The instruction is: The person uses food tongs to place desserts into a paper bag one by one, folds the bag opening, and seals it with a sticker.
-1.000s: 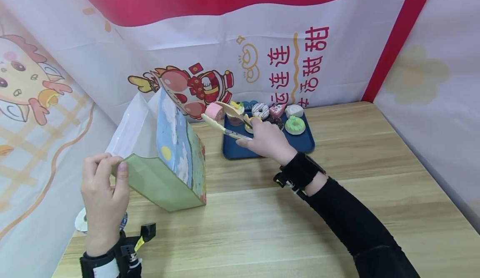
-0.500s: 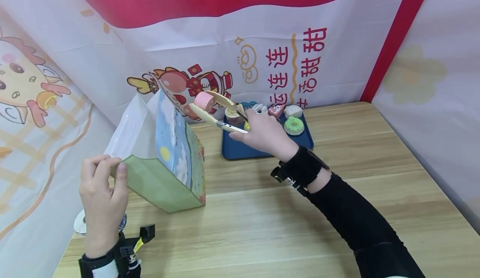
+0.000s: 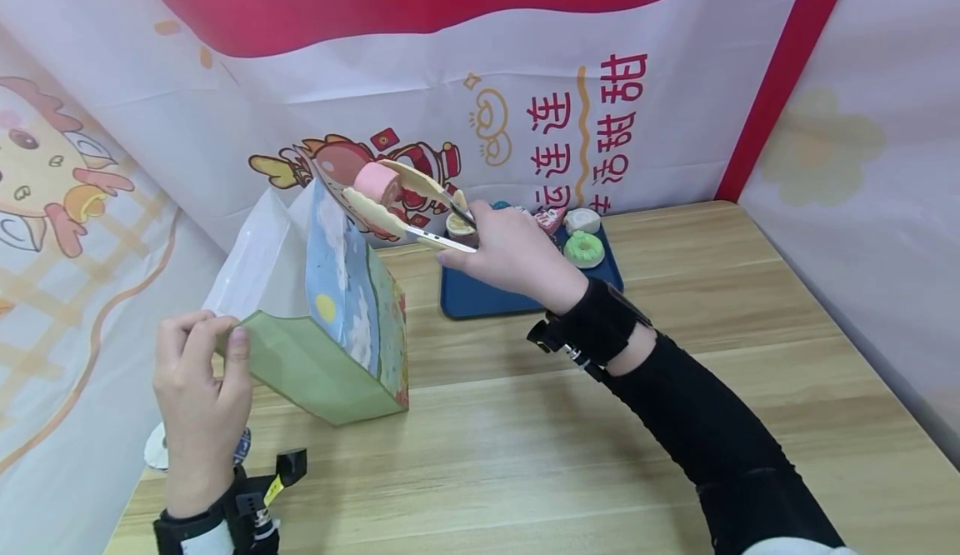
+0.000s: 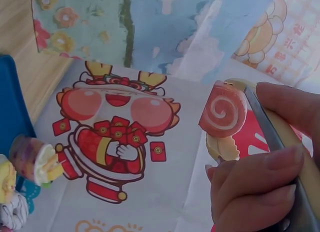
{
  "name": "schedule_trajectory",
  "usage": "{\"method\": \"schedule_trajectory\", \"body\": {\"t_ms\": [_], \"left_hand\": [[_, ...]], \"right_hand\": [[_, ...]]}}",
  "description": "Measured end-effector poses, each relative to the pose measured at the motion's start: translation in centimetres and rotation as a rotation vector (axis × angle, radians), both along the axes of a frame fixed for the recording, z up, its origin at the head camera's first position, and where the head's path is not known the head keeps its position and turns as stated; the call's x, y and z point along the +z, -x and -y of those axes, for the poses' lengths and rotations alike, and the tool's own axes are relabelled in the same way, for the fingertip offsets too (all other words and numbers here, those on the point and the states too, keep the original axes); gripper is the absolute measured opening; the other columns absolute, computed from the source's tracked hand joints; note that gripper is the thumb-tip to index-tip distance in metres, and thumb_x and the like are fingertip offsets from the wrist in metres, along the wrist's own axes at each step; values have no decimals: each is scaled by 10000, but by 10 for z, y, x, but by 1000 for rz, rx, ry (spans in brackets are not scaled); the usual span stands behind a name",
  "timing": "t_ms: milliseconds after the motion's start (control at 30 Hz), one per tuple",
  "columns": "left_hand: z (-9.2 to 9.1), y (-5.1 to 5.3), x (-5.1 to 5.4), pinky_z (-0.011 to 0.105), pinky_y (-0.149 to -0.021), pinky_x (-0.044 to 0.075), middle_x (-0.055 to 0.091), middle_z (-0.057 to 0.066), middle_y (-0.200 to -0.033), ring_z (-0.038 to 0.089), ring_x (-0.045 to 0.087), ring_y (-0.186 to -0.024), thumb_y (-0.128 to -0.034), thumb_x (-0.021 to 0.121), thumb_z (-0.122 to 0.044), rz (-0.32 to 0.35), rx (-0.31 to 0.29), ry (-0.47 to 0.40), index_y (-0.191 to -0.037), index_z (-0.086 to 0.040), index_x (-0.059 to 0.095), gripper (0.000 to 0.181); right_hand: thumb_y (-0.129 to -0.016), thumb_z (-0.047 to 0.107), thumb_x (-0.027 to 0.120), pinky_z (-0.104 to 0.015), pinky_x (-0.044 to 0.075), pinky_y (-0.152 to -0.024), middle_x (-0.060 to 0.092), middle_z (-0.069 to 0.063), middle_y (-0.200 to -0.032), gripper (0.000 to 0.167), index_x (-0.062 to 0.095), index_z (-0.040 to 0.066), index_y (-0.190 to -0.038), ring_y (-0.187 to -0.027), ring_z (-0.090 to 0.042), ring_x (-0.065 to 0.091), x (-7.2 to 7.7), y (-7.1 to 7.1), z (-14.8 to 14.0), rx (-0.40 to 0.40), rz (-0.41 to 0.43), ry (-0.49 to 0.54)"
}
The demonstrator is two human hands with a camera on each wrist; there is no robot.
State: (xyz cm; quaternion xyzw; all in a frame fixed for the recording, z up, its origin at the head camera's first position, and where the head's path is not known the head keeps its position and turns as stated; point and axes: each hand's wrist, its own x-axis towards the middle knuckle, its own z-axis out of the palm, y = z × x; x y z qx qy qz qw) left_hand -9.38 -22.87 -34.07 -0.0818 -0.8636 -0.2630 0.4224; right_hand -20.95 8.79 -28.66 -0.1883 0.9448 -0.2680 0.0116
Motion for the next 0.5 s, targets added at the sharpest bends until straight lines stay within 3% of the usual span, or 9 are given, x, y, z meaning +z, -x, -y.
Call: {"method": "schedule_trajectory", "body": {"t_ms": [233, 500], "left_hand": [[-1, -1, 1, 264, -701, 314, 487, 257, -999, 248, 429, -841, -931, 591, -7, -1, 5, 0, -955, 75, 632, 95], [-3, -2, 3, 285, -709, 319, 484, 250, -989, 233, 420, -849, -928, 600, -12, -7, -2, 1, -947, 66, 638, 88]], "right_hand": [[-860, 559, 660, -297, 427, -586, 648, -46, -922, 636, 526, 94, -1273, -739, -192, 572, 13, -6, 6, 28, -4, 35], [-879, 525, 660, -286, 363, -552, 574, -42, -816, 597, 507, 116, -1285, -655, -179, 515, 26, -15, 9, 66, 5, 66]]}}
